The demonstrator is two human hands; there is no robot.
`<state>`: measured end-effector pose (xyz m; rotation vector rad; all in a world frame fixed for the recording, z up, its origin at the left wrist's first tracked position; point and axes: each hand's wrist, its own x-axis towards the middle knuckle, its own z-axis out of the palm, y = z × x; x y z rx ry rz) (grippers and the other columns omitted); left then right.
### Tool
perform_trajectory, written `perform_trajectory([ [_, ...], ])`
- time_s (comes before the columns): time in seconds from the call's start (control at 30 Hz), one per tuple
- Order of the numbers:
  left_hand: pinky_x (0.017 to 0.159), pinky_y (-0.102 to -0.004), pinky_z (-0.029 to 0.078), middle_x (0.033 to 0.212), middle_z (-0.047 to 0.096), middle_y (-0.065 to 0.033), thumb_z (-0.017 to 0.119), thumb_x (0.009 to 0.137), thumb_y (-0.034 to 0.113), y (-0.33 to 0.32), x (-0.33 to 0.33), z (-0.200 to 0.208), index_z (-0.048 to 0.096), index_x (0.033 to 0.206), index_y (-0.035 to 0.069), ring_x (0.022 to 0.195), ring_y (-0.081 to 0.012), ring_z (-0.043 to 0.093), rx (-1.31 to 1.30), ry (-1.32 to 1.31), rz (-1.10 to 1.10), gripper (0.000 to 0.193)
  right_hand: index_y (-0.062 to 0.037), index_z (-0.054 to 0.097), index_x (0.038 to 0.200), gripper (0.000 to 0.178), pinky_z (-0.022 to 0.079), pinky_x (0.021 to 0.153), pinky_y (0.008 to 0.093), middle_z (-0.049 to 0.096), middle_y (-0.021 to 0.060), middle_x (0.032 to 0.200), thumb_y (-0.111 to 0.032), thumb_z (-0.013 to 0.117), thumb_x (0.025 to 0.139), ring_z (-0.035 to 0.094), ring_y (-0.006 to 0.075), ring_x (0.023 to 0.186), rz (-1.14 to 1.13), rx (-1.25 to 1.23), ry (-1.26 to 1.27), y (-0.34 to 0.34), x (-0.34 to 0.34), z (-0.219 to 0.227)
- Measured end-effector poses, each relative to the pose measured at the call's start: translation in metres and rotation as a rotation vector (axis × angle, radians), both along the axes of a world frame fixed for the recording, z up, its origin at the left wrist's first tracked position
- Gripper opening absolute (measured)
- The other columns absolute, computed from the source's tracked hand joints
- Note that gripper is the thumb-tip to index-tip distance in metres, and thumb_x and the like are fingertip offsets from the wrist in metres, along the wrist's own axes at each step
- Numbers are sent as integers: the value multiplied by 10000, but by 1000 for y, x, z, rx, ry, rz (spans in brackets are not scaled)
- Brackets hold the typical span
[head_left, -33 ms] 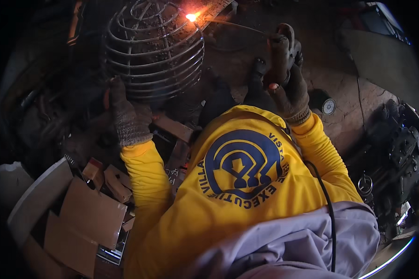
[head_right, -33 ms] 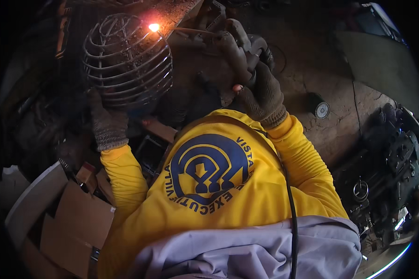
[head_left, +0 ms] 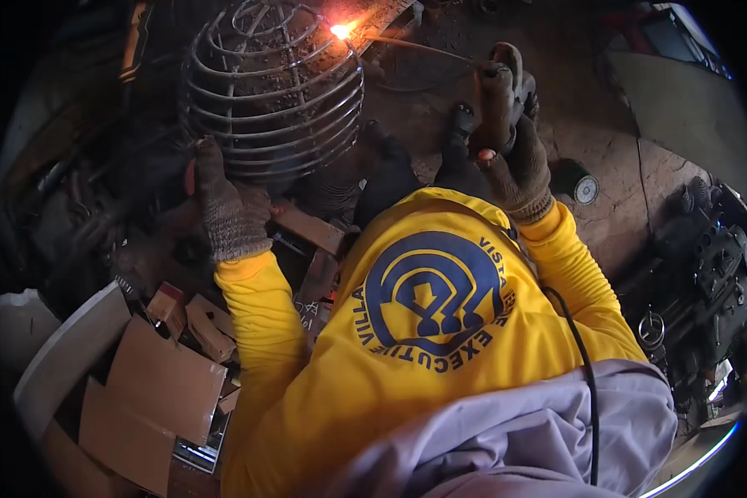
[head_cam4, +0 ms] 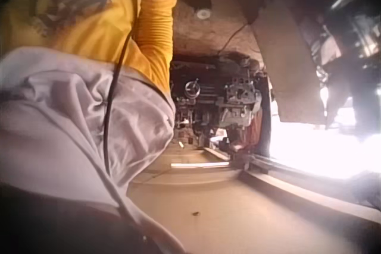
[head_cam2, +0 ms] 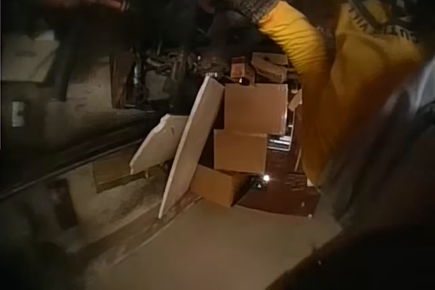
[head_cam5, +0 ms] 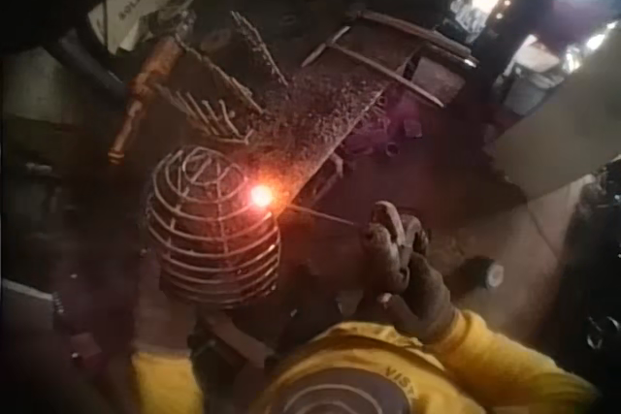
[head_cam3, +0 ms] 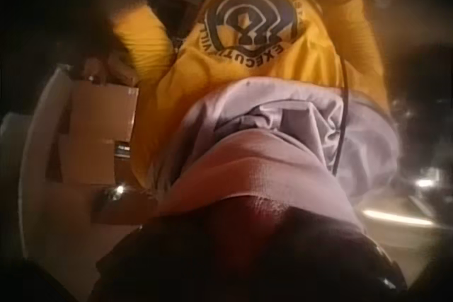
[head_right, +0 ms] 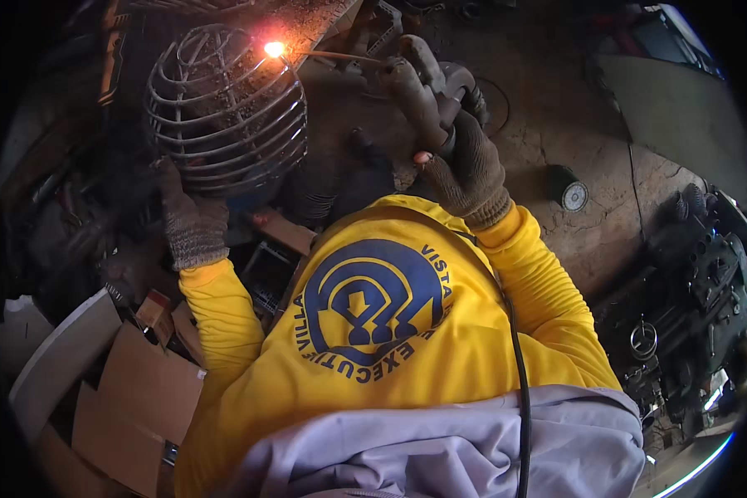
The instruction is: The person welds a spherical metal wire cage by joining the wires together using a welding torch and then cleans the welds with a slag hammer.
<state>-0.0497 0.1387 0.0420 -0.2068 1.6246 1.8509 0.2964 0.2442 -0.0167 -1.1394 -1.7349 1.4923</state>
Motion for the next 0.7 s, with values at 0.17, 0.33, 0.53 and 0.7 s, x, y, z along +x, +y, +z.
perform_trajectory([
  [0.17, 1024, -539, 507, 1312, 625, -104, 747, 903, 328, -6, -9, -5, 588, 1315, 101, 1174, -273, 608, -15, -81, -38, 496, 48, 527, 1290, 643, 527, 842, 348, 702, 173, 993, -367, 770, 864, 713, 299, 943, 44, 19, -76, 0, 0, 3],
  [0.33, 1019, -527, 514, 1288, 637, -104, 753, 897, 342, -7, -11, -9, 597, 1301, 103, 1153, -278, 618, -46, -44, -65, 494, 50, 535, 1288, 634, 526, 859, 344, 705, 164, 1015, -359, 772, 866, 706, 255, 959, 51, -8, -49, 1, -4, 9],
  [0.53, 1024, -527, 512, 1332, 611, -114, 743, 904, 357, -9, -15, -14, 564, 1350, 100, 1189, -285, 600, -69, -18, -31, 545, 59, 537, 1284, 644, 522, 877, 347, 695, 189, 1047, -364, 776, 861, 699, 256, 980, 53, 12, -52, 2, -4, 6],
  [0.7, 999, -463, 536, 1352, 564, -135, 752, 891, 197, -1, 0, 4, 524, 1349, 68, 1197, -272, 584, -8, -102, -40, 528, 38, 550, 1287, 553, 487, 950, 392, 628, 223, 1193, -275, 718, 863, 637, 315, 1096, 168, 249, -156, 9, -7, 14],
])
